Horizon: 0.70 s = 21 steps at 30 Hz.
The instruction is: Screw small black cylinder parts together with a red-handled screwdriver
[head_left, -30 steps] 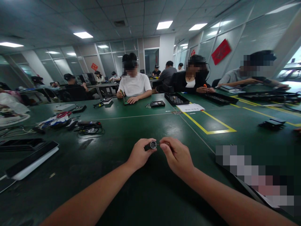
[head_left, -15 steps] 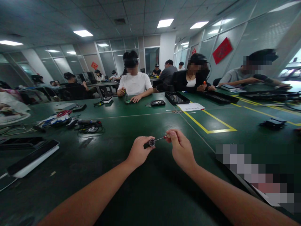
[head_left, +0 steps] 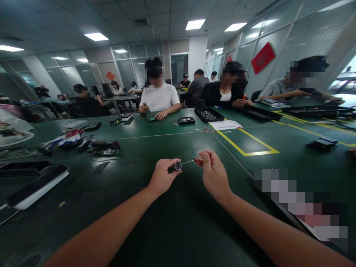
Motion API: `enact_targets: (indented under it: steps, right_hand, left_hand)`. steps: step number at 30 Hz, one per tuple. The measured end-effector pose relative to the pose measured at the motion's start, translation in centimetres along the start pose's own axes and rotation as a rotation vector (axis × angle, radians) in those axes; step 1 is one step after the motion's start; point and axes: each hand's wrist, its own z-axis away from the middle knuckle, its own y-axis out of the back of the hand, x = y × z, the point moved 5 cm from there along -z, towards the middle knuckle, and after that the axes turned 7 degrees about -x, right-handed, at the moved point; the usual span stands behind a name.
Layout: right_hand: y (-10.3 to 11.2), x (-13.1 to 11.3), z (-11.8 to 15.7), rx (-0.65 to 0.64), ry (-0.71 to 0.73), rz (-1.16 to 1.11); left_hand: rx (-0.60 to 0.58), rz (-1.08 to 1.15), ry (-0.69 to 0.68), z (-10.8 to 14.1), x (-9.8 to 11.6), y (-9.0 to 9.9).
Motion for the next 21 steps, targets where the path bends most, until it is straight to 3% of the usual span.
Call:
enact_targets:
  steps: [14, 21]
  right_hand:
    - [-0.7, -0.9, 0.4, -0.269, 0.126, 0.017]
    - [-0.4, -1.1, 0.5, -0.176, 0.129, 0.180]
  left_hand:
    - [0.016, 0.047, 0.035, -0.1, -0.9, -0.1]
    - [0.014, 0.033, 0.028, -0.1, -0.9, -0.1]
